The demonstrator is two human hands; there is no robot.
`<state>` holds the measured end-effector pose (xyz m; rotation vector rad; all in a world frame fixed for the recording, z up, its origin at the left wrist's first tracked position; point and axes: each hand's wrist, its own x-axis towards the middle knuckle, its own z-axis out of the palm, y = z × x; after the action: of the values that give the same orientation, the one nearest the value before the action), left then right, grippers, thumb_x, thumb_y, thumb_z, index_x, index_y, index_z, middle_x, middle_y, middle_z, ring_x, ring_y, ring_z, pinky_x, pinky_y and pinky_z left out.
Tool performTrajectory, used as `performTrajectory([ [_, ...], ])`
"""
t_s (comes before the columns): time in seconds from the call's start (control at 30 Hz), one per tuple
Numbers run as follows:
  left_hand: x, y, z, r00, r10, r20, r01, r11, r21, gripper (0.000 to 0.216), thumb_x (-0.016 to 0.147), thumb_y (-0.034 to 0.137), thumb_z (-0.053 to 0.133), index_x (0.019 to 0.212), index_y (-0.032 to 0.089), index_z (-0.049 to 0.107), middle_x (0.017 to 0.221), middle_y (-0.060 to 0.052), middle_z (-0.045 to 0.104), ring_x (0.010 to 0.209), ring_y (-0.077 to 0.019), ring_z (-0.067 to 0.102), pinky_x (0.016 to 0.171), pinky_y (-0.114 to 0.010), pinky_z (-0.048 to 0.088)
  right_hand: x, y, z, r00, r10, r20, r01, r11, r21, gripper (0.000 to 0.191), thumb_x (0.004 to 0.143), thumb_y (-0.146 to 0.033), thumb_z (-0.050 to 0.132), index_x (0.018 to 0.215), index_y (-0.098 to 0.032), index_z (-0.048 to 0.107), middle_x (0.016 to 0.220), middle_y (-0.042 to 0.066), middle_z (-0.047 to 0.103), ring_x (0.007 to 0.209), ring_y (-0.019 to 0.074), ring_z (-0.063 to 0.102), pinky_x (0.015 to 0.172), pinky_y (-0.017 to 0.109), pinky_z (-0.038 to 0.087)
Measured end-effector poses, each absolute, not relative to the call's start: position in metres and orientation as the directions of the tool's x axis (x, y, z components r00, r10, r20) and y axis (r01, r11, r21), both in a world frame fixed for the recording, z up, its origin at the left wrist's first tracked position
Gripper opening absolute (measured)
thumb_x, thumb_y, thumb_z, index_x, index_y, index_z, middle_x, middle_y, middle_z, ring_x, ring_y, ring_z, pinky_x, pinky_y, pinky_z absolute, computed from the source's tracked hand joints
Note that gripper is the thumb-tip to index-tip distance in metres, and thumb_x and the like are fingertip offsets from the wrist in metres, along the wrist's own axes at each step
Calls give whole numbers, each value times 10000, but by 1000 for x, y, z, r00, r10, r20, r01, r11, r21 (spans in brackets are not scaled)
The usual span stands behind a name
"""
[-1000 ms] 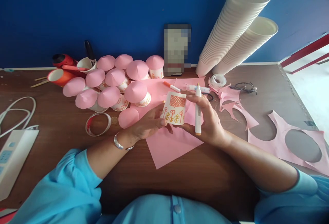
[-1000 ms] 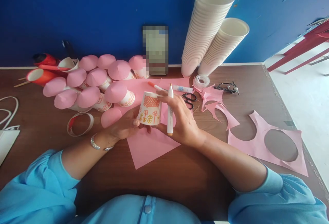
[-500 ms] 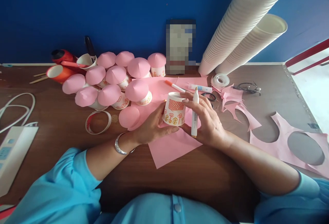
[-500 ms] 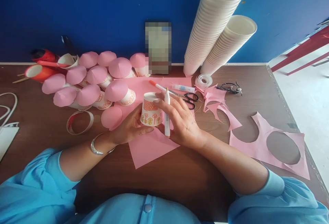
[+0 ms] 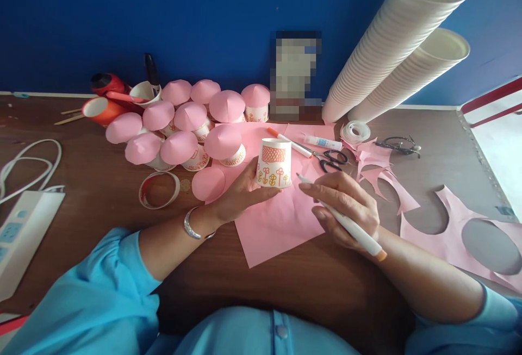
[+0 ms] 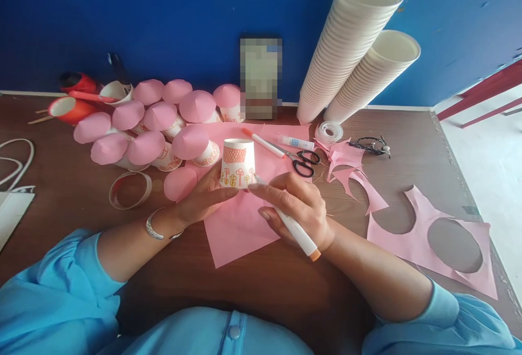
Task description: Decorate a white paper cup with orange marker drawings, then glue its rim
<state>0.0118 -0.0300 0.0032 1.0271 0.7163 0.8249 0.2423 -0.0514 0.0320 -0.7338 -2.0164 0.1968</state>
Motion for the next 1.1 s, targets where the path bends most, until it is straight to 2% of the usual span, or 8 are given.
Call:
performTrajectory([
  [0.1,12,-31,6,503,853,-136,-234,286,929,586,860,341,815,1372,243,549,1363,-99,610,1299,-292,537,1081,-421,440,238,-58,37,-373,621,689,332,783,-526,243,951,-147,614,1184,-211,635,828,43,697,695,186,708,570,304,600],
  [0.2,12,-31,7,499,858,-124,-229,269,936,579,849,335,823,1356,239,561,1310,-90,619,1252,-285,546,1042,-399,453,236,-61,36,-349,684,641,317,730,-606,187,907,-130,667,1052,-221,592,809,36,699,688,181,731,570,292,607],
  [0.37,12,-32,7,484,867,-117,-196,238,951,540,842,316,824,1310,232,569,1245,-84,620,1186,-277,555,994,-392,464,235,-61,33,-356,651,671,331,759,-561,171,887,-124,661,1016,-203,583,782,37,694,649,169,722,548,265,592],
  [0.57,13,-30,14,523,847,-98,-144,201,969,529,866,297,784,1331,215,545,1280,-100,594,1222,-291,534,1022,-414,467,233,-58,30,-377,582,720,353,809,-470,180,905,-115,623,1063,-198,601,764,39,685,643,168,708,525,257,579],
  [0.87,11,-30,13,523,848,-86,-103,163,981,544,858,330,792,1322,201,541,1282,-109,594,1225,-302,534,1022,-426,474,232,-59,29,-378,590,714,386,801,-458,151,925,-123,604,1054,-202,605,773,43,687,659,158,706,558,250,582],
  [1.1,12,-29,9,526,847,-74,-147,176,973,565,849,369,813,1320,218,539,1282,-106,613,1236,-308,555,1019,-423,475,233,-59,30,-391,600,698,397,794,-460,152,925,-124,612,1057,-199,604,792,49,695,674,161,713,582,257,596],
])
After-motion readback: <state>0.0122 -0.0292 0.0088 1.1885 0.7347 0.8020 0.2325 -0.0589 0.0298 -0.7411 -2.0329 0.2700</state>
